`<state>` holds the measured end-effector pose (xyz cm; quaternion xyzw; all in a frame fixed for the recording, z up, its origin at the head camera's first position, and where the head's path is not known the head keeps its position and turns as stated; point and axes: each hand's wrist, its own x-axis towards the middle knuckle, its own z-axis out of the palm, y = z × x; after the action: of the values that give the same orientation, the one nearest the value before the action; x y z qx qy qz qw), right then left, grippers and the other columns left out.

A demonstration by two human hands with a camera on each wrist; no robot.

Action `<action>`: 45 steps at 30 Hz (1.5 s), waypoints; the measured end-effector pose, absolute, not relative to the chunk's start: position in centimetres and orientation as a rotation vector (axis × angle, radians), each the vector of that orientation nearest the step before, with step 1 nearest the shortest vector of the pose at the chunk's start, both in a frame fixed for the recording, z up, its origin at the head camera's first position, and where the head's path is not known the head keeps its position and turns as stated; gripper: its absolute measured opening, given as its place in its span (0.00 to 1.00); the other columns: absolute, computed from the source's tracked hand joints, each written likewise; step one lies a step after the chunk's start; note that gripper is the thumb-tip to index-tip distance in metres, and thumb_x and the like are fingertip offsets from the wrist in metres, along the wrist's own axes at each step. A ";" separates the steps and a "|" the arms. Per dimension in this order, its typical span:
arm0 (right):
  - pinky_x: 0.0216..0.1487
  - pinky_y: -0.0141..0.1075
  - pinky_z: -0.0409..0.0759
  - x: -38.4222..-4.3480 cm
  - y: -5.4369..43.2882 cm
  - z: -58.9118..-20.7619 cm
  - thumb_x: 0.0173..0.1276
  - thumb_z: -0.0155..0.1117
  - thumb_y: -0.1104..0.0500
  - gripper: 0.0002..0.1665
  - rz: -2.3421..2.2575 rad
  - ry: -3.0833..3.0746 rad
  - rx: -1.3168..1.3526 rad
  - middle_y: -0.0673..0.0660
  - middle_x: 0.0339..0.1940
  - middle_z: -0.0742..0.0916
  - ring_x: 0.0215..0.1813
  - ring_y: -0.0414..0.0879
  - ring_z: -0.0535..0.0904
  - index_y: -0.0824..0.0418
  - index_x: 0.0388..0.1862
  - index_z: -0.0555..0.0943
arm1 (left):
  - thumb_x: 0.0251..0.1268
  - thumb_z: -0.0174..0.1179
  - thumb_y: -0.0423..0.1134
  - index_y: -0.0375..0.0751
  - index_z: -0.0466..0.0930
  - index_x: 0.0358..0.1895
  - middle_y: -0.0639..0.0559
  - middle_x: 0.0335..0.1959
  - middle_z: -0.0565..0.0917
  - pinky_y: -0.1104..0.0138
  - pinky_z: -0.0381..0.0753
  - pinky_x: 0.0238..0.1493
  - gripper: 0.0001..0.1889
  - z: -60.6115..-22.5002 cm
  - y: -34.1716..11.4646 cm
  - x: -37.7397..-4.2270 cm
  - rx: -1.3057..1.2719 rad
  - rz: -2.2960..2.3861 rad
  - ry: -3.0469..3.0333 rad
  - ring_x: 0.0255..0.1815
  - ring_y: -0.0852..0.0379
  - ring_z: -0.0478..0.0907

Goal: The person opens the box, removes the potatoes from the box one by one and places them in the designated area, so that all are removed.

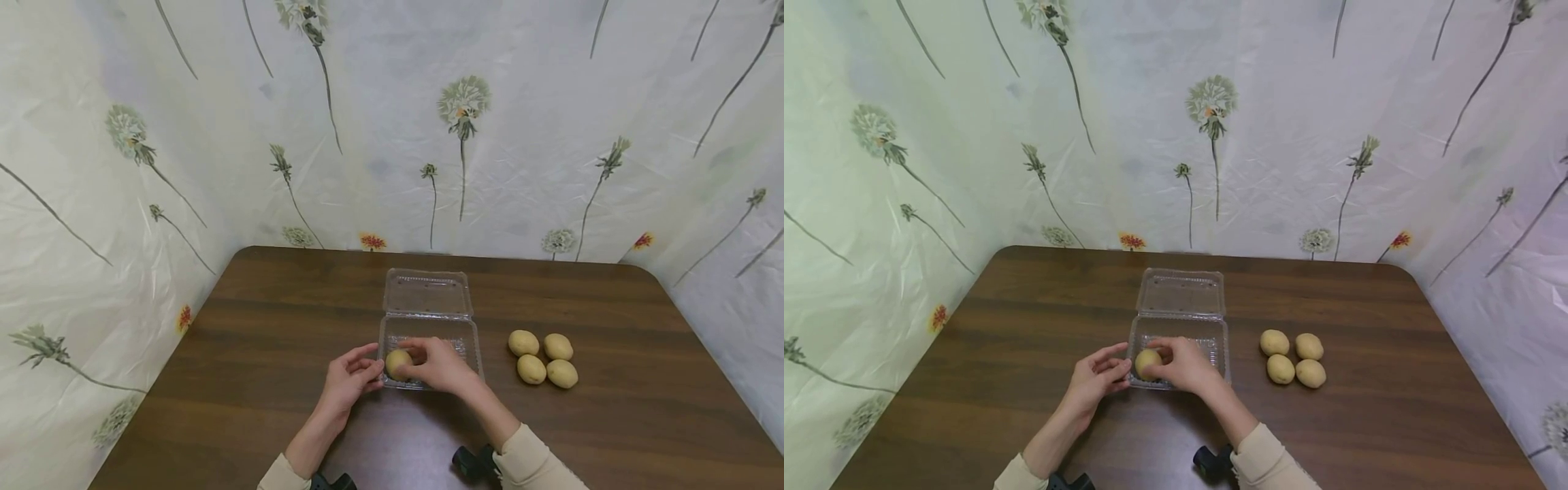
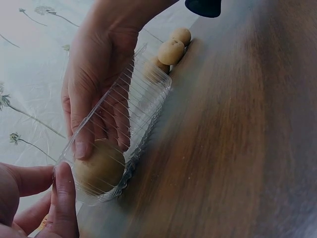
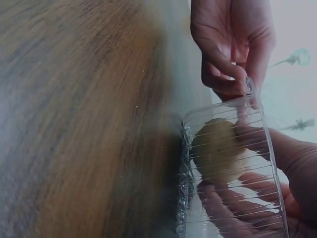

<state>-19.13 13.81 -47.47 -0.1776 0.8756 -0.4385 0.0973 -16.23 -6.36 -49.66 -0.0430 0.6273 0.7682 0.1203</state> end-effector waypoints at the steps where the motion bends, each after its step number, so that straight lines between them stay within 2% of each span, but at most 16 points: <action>1: 0.43 0.42 0.84 -19.1 13.8 -47.5 0.60 0.75 0.53 0.28 -1.305 2.589 -0.526 0.59 0.44 0.87 0.44 0.50 0.85 0.64 0.56 0.82 | 0.64 0.66 0.32 0.31 0.75 0.62 0.48 0.32 0.81 0.65 0.86 0.39 0.23 -49.7 -6.4 -16.2 -0.127 2.245 1.833 0.32 0.58 0.80; 12: 0.45 0.42 0.85 -19.0 13.7 -47.6 0.58 0.76 0.59 0.27 -1.394 2.585 -0.541 0.62 0.47 0.87 0.45 0.51 0.85 0.67 0.55 0.81 | 0.63 0.66 0.31 0.31 0.75 0.61 0.49 0.32 0.81 0.65 0.86 0.38 0.23 -49.9 -6.4 -16.3 -0.126 2.262 1.821 0.32 0.58 0.80; 28: 0.47 0.45 0.84 -18.3 14.5 -46.7 0.59 0.76 0.56 0.27 -1.456 2.624 -0.556 0.58 0.49 0.86 0.48 0.52 0.84 0.63 0.57 0.81 | 0.63 0.66 0.31 0.31 0.76 0.61 0.49 0.31 0.80 0.65 0.86 0.37 0.23 -50.0 -6.4 -16.4 -0.139 2.265 1.819 0.31 0.59 0.79; 30: 0.60 0.49 0.76 -18.1 14.6 -46.6 0.59 0.76 0.55 0.27 -1.454 2.635 -0.549 0.57 0.49 0.87 0.48 0.51 0.85 0.62 0.57 0.82 | 0.63 0.66 0.31 0.31 0.75 0.61 0.49 0.32 0.80 0.65 0.86 0.37 0.23 -50.0 -6.4 -16.4 -0.140 2.263 1.821 0.31 0.58 0.79; 32: 0.70 0.57 0.59 -17.9 14.7 -46.5 0.59 0.76 0.54 0.28 -1.449 2.647 -0.541 0.56 0.49 0.87 0.48 0.50 0.85 0.62 0.57 0.82 | 0.63 0.66 0.31 0.31 0.75 0.61 0.49 0.32 0.80 0.65 0.86 0.37 0.23 -49.9 -6.4 -16.4 -0.141 2.261 1.823 0.31 0.58 0.79; 33: 0.71 0.61 0.50 -17.9 14.8 -46.4 0.59 0.76 0.54 0.28 -1.451 2.650 -0.537 0.56 0.49 0.87 0.48 0.49 0.85 0.62 0.57 0.82 | 0.63 0.66 0.31 0.31 0.75 0.61 0.49 0.32 0.81 0.65 0.86 0.37 0.23 -49.9 -6.4 -16.4 -0.143 2.259 1.824 0.31 0.58 0.79; 35: 0.72 0.60 0.49 -17.7 14.9 -46.3 0.58 0.76 0.54 0.29 -1.468 2.647 -0.527 0.57 0.49 0.87 0.48 0.49 0.85 0.63 0.57 0.81 | 0.62 0.67 0.31 0.31 0.75 0.61 0.48 0.32 0.81 0.65 0.86 0.37 0.23 -49.9 -6.4 -16.4 -0.147 2.258 1.824 0.32 0.58 0.79; 36: 0.72 0.55 0.57 -17.6 15.0 -46.3 0.58 0.76 0.54 0.29 -1.483 2.641 -0.526 0.58 0.49 0.87 0.48 0.50 0.85 0.64 0.57 0.81 | 0.62 0.67 0.32 0.31 0.75 0.61 0.48 0.32 0.81 0.65 0.86 0.37 0.24 -49.9 -6.4 -16.4 -0.149 2.257 1.826 0.32 0.58 0.79; 37: 0.68 0.48 0.68 -17.5 15.0 -46.3 0.58 0.76 0.55 0.29 -1.505 2.629 -0.523 0.59 0.50 0.86 0.48 0.51 0.85 0.64 0.57 0.81 | 0.62 0.67 0.32 0.31 0.76 0.61 0.48 0.32 0.81 0.65 0.86 0.37 0.24 -49.9 -6.4 -16.4 -0.151 2.255 1.828 0.32 0.58 0.79; 39: 0.53 0.41 0.82 -17.3 15.1 -46.2 0.58 0.77 0.57 0.29 -1.543 2.608 -0.523 0.60 0.51 0.86 0.49 0.52 0.84 0.66 0.57 0.81 | 0.62 0.67 0.32 0.32 0.76 0.61 0.48 0.32 0.81 0.65 0.86 0.38 0.23 -49.8 -6.4 -16.4 -0.153 2.253 1.832 0.31 0.58 0.79; 40: 0.47 0.40 0.84 -17.2 15.2 -46.2 0.58 0.77 0.58 0.29 -1.559 2.599 -0.525 0.61 0.52 0.85 0.49 0.53 0.84 0.66 0.57 0.81 | 0.62 0.67 0.32 0.32 0.76 0.61 0.48 0.32 0.81 0.65 0.86 0.38 0.23 -49.8 -6.3 -16.4 -0.153 2.253 1.834 0.31 0.58 0.79; 45: 0.49 0.37 0.83 -16.8 15.5 -46.1 0.58 0.76 0.59 0.29 -1.583 2.588 -0.530 0.62 0.53 0.84 0.51 0.53 0.83 0.67 0.58 0.80 | 0.63 0.66 0.31 0.32 0.76 0.61 0.48 0.32 0.81 0.65 0.86 0.38 0.23 -49.8 -6.3 -16.4 -0.149 2.251 1.840 0.31 0.58 0.79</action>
<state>-16.79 15.55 -46.08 -0.1722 0.8400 -0.5136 0.0310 -16.38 -6.32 -49.83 -0.0509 0.6279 0.7680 0.1150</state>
